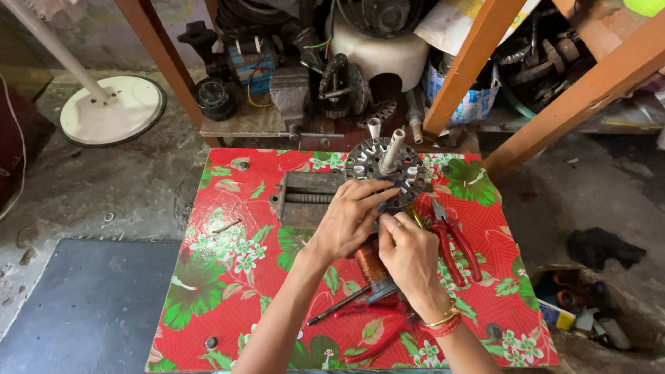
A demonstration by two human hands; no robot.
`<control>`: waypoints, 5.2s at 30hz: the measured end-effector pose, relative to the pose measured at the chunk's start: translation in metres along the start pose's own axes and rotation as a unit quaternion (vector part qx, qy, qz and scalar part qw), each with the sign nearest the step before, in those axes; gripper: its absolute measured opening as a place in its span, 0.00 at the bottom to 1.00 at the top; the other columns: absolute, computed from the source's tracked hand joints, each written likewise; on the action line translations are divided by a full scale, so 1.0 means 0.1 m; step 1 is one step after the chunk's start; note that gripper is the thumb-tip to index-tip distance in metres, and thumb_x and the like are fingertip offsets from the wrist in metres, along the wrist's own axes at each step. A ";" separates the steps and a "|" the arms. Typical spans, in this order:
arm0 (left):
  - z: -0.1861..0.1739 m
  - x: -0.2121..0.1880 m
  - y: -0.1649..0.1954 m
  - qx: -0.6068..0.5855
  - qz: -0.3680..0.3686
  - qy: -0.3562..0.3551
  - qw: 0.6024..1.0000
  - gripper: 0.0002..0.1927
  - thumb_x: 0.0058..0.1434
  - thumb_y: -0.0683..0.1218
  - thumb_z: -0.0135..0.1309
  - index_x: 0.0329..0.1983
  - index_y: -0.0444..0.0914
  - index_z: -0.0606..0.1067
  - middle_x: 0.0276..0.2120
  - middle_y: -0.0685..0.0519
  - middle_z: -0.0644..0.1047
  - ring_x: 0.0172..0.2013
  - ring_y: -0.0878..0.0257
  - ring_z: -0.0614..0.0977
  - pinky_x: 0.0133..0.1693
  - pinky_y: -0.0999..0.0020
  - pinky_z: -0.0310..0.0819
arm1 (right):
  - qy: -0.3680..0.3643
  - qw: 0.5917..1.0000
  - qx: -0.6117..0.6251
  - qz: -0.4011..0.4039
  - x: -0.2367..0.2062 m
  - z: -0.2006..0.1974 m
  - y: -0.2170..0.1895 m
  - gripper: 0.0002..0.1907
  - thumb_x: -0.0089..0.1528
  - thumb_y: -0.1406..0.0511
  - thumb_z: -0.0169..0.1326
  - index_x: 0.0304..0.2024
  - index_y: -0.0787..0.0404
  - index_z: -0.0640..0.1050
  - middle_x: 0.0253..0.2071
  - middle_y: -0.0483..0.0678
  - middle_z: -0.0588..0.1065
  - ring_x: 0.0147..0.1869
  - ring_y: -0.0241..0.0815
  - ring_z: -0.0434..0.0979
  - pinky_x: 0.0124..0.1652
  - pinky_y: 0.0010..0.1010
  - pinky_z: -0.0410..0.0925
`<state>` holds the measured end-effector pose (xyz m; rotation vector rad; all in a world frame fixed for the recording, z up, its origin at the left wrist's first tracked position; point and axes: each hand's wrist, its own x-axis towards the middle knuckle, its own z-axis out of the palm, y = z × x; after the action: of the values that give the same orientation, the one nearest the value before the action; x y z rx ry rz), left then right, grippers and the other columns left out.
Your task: The person works on a motor stator clamped in a bench vise, using pliers and a screwdriver to adjust and secure copper windings. They repeatedly insert and tighten wires into the stator slots, rotating the component as needed to access different sections.
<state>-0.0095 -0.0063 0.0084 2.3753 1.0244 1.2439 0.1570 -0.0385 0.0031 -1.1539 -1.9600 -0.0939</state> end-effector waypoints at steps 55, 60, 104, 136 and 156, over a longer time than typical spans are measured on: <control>0.11 0.02 0.10 0.010 -0.009 0.068 0.998 0.22 0.62 0.44 0.58 0.60 0.40 0.75 0.57 0.49 0.77 0.57 0.50 0.75 0.64 0.53 0.61 | 0.115 0.930 0.270 0.222 -0.29 0.10 0.48 0.11 0.65 0.73 0.56 0.50 0.64 0.83 0.26 0.33 0.72 0.26 0.21 0.63 0.25 0.17 0.55; 0.11 0.02 0.11 0.011 -0.016 0.069 0.997 0.22 0.61 0.44 0.57 0.60 0.40 0.74 0.57 0.49 0.77 0.57 0.50 0.75 0.64 0.54 0.60 | 0.131 0.970 0.126 0.160 -0.35 0.23 0.52 0.10 0.63 0.74 0.60 0.47 0.63 0.84 0.24 0.43 0.73 0.23 0.29 0.64 0.25 0.23 0.58; 0.14 0.00 0.07 -0.007 -0.015 0.067 0.998 0.31 0.57 0.40 0.60 0.66 0.39 0.70 0.57 0.46 0.77 0.59 0.49 0.75 0.65 0.54 0.59 | -0.107 0.499 0.747 0.426 0.02 -0.25 0.52 0.29 0.65 0.68 0.48 0.66 0.79 0.65 0.29 0.40 0.62 0.28 0.29 0.56 0.27 0.21 0.54; 0.06 0.02 0.10 -0.010 -0.019 0.049 0.999 0.30 0.56 0.38 0.59 0.65 0.39 0.71 0.55 0.48 0.77 0.58 0.50 0.75 0.65 0.54 0.59 | -0.110 0.557 0.737 0.366 0.76 -0.97 0.48 0.36 0.67 0.65 0.52 0.70 0.87 0.62 0.25 0.38 0.60 0.24 0.28 0.53 0.27 0.20 0.51; 0.07 0.02 0.10 -0.001 -0.026 0.056 0.998 0.25 0.58 0.40 0.59 0.60 0.40 0.73 0.54 0.49 0.78 0.58 0.50 0.75 0.64 0.55 0.60 | 0.009 0.839 0.397 0.373 -0.49 0.56 1.00 0.07 0.62 0.72 0.59 0.40 0.66 0.86 0.30 0.41 0.81 0.27 0.22 0.70 0.27 0.18 0.60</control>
<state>0.0010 -0.0112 0.0107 2.2837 1.1099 1.3729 0.2085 0.0099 -0.0999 -1.2068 -1.1705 1.0179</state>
